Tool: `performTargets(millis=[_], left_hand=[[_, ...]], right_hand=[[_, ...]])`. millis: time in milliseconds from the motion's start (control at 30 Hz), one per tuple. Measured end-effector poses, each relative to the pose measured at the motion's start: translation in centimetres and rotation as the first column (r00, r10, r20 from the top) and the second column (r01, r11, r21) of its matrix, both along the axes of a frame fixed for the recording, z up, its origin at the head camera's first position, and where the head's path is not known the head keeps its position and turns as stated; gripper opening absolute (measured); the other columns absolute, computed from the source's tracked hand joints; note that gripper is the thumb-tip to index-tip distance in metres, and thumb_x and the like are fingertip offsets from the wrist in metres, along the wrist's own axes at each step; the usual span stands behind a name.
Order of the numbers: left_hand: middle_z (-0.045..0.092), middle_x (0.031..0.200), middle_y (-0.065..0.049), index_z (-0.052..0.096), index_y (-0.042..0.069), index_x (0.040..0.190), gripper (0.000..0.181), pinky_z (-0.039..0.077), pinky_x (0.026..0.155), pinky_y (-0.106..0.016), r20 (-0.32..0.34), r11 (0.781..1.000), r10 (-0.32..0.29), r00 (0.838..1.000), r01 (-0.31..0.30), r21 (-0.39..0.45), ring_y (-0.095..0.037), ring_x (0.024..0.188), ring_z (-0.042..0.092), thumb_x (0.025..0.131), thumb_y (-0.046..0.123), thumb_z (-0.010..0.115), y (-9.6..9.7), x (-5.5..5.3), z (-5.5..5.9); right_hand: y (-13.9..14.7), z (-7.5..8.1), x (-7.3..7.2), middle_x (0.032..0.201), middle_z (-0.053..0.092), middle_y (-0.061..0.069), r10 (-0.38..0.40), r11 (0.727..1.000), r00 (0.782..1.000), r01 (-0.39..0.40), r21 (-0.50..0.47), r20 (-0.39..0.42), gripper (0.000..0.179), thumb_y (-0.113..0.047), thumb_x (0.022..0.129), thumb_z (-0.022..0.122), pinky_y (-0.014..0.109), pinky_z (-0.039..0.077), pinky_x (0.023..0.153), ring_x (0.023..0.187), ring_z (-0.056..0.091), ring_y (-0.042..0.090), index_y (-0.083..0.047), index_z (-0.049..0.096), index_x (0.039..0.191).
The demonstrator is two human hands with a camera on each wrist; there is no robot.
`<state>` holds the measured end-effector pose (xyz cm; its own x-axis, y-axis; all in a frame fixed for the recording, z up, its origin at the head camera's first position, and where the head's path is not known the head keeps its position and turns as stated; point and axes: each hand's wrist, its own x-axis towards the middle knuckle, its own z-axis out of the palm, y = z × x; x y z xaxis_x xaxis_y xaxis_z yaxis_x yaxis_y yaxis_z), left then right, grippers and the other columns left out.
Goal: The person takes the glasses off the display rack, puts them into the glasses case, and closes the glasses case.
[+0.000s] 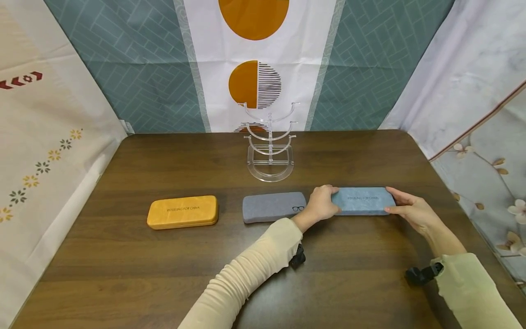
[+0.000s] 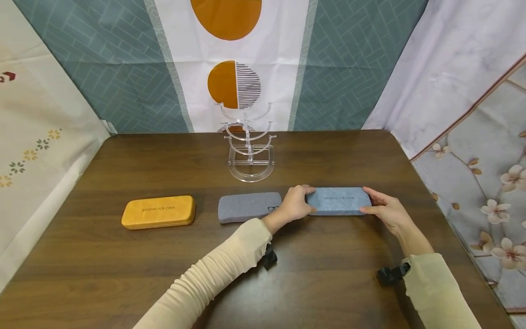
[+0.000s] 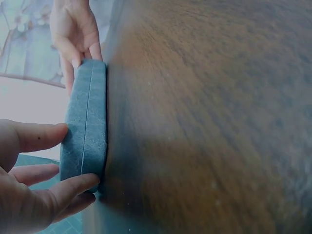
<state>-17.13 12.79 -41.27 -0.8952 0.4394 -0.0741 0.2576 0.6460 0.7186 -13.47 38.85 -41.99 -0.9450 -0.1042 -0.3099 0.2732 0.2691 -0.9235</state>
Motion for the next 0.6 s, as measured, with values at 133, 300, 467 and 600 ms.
performTargets(millis=[133,300,467,600], left_hand=[[0.052,0.128,-0.004,0.055,0.008,0.126,0.058,0.043,0.09,-0.023,0.015,1.0,0.0,1.0,-0.001,0.02,-0.017,0.118,0.047,0.073,0.014,0.077,-0.1,-0.1,0.0],[0.054,0.127,-0.004,0.053,0.007,0.127,0.06,0.042,0.09,-0.023,0.004,0.998,0.003,1.0,-0.004,0.064,-0.016,0.118,0.047,0.072,0.014,0.077,-0.4,0.0,0.3],[0.055,0.122,-0.007,0.056,0.005,0.124,0.054,0.044,0.086,-0.024,-0.033,0.995,0.013,0.999,-0.009,0.103,-0.018,0.112,0.05,0.074,0.015,0.075,-0.9,0.2,1.0],[0.056,0.114,-0.008,0.057,0.005,0.121,0.048,0.044,0.075,-0.022,-0.029,0.991,0.012,1.0,-0.008,0.136,-0.018,0.098,0.054,0.077,0.015,0.073,-1.3,0.4,1.4]], right_hand=[[-0.2,0.2,0.1,0.148,-0.003,0.02,-0.011,1.0,1.0,0.011,-0.006,0.014,0.079,-0.009,0.084,0.066,0.027,0.029,0.103,0.134,-0.002,0.035,-0.005,0.016,0.144],[-0.4,0.7,0.4,0.149,0.01,0.016,-0.083,0.993,0.996,0.085,-0.088,0.022,0.077,-0.007,0.083,0.066,0.023,0.034,0.099,0.136,0.014,0.023,-0.007,0.02,0.144],[-0.5,1.6,0.8,0.112,0.053,-0.003,-0.169,0.94,0.985,0.152,-0.307,-0.029,0.046,0.003,0.081,0.065,0.014,0.047,0.076,0.098,0.055,0.001,-0.019,0.057,0.121],[-0.8,2.4,1.0,0.093,0.062,-0.006,-0.218,0.876,0.974,0.167,-0.453,-0.062,0.035,0.01,0.081,0.06,0.019,0.05,0.072,0.083,0.063,0.008,-0.02,0.067,0.097]])
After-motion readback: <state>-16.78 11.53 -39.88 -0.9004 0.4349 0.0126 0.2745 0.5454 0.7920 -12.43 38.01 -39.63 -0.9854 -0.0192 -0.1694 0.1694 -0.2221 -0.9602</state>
